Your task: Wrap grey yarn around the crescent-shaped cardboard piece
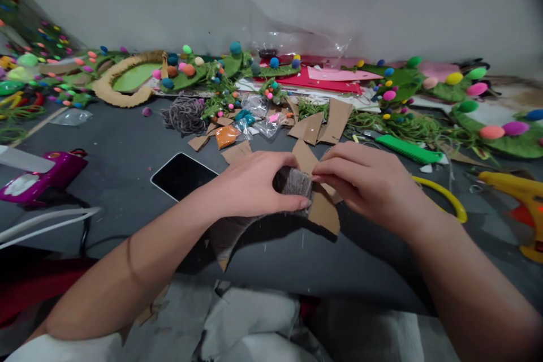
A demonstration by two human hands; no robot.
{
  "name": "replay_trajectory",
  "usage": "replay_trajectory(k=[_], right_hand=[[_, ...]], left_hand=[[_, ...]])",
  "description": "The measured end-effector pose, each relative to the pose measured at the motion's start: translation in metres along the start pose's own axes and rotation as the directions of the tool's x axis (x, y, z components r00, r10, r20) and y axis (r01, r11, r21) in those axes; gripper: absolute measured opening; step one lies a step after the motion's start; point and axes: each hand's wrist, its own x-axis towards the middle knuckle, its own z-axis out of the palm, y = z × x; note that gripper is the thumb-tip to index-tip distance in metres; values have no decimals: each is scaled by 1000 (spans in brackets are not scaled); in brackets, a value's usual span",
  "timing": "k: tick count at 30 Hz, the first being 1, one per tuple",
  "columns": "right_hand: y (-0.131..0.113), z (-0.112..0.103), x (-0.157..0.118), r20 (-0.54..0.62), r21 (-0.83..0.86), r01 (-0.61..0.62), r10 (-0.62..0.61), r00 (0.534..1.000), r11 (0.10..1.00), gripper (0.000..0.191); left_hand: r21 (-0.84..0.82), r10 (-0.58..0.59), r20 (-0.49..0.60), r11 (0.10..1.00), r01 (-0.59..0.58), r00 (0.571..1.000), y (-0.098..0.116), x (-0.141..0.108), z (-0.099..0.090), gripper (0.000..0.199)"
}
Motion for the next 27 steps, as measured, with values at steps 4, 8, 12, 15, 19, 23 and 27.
replay_trajectory(k=[4, 8, 12, 15, 19, 23, 27], right_hand=[[2, 0, -1, 10, 89, -16, 15, 1000, 996, 13], [5, 2, -1, 35, 211, -82, 76, 996, 974, 12], [12, 6, 0, 19, 315, -92, 90, 996, 945, 7], [14, 7, 0, 19, 362, -110, 110, 994, 926, 6], [12, 9, 2, 7, 423, -184, 200, 980, 887, 10], [4, 15, 5, 48, 591, -299, 337, 940, 749, 15], [-5, 26, 3, 41, 718, -258, 332, 943, 646, 11]], left_hand=[[-45, 39, 12, 998, -39, 999, 0, -1, -5, 51], [-72, 74, 33, 995, -72, 997, 1, -3, -7, 49], [-76, 97, 74, 993, -91, 993, 4, -4, -10, 45], [-98, 116, 77, 989, -109, 990, 5, -5, -13, 42], [-163, 143, 49, 978, -133, 988, 4, -5, -17, 38], [-242, 171, -29, 955, -173, 985, 2, -7, -20, 37], [-401, 113, -135, 902, -158, 984, -2, -6, -22, 41]])
